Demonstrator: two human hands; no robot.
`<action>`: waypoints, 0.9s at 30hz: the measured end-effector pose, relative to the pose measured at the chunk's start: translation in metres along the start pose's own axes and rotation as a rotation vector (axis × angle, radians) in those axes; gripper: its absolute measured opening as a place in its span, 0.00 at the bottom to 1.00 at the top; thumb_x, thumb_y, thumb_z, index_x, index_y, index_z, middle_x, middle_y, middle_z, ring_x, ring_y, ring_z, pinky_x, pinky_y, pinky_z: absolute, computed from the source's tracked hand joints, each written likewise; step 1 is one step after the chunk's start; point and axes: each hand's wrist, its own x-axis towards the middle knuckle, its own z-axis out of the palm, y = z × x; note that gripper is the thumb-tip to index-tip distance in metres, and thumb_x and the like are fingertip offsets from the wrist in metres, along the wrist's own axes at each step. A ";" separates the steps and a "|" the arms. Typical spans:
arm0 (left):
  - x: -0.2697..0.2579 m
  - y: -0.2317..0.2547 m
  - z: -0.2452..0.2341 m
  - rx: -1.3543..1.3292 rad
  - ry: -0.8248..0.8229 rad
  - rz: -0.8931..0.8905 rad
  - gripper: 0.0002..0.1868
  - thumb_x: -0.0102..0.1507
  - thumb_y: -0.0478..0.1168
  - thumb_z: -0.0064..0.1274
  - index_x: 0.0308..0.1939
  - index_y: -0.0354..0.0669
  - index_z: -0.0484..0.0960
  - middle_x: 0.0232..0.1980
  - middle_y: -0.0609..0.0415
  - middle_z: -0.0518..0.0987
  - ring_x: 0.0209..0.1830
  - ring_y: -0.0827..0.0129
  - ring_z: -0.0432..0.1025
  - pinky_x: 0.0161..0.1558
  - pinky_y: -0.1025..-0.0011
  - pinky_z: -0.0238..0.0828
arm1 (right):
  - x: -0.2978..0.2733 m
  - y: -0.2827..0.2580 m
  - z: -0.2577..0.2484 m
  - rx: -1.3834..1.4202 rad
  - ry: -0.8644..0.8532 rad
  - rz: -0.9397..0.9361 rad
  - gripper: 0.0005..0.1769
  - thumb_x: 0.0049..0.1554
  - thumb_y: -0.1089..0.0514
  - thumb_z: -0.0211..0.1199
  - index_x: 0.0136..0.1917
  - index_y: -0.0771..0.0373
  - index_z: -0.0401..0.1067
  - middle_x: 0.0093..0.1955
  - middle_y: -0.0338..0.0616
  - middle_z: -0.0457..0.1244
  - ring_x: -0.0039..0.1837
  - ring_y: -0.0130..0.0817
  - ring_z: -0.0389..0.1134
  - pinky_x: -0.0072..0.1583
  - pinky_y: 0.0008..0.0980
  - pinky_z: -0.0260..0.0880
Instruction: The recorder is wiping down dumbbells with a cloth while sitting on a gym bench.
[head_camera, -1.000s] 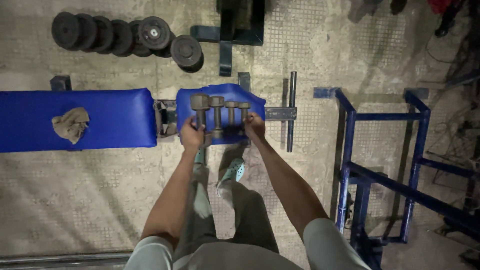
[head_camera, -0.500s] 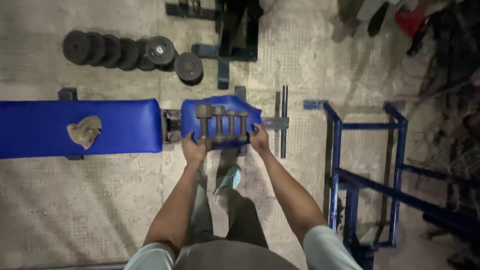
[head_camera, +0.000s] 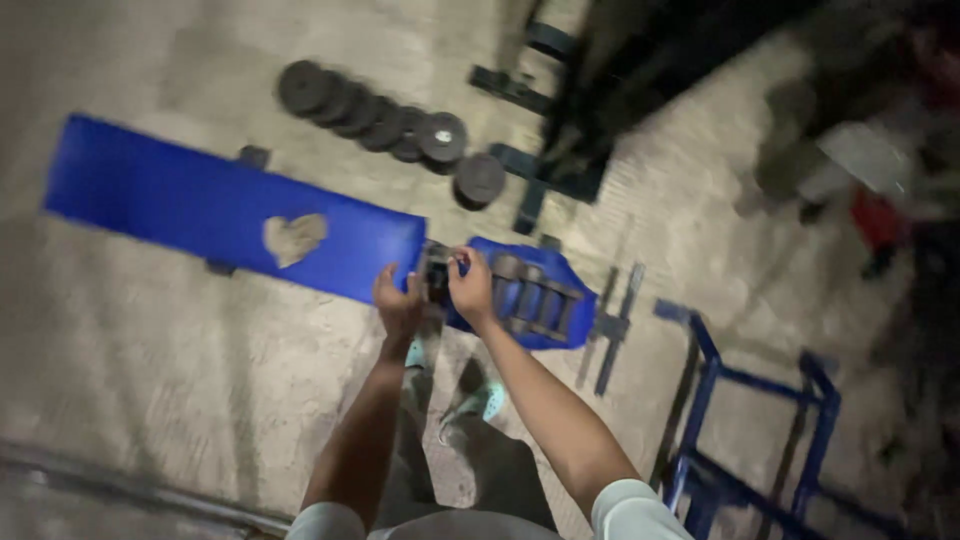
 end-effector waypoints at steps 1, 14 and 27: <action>0.012 -0.009 -0.012 0.004 0.029 -0.013 0.22 0.61 0.40 0.59 0.55 0.32 0.78 0.52 0.36 0.78 0.54 0.41 0.72 0.58 0.53 0.67 | 0.003 -0.008 0.016 0.002 -0.027 -0.017 0.12 0.60 0.59 0.64 0.57 0.64 0.73 0.48 0.50 0.68 0.51 0.44 0.71 0.56 0.39 0.71; 0.109 -0.126 -0.104 0.195 0.094 -0.231 0.34 0.59 0.42 0.60 0.69 0.38 0.68 0.66 0.33 0.69 0.67 0.36 0.62 0.66 0.50 0.61 | 0.029 -0.042 0.192 -0.073 -0.313 -0.153 0.14 0.61 0.56 0.64 0.58 0.66 0.73 0.50 0.51 0.70 0.52 0.42 0.72 0.58 0.38 0.71; 0.147 -0.186 -0.056 0.316 -0.278 -0.348 0.23 0.58 0.38 0.59 0.59 0.46 0.80 0.60 0.41 0.78 0.59 0.46 0.73 0.61 0.56 0.70 | 0.052 -0.027 0.199 -0.087 -0.428 -0.159 0.12 0.61 0.58 0.62 0.56 0.64 0.73 0.46 0.49 0.70 0.50 0.36 0.73 0.55 0.35 0.72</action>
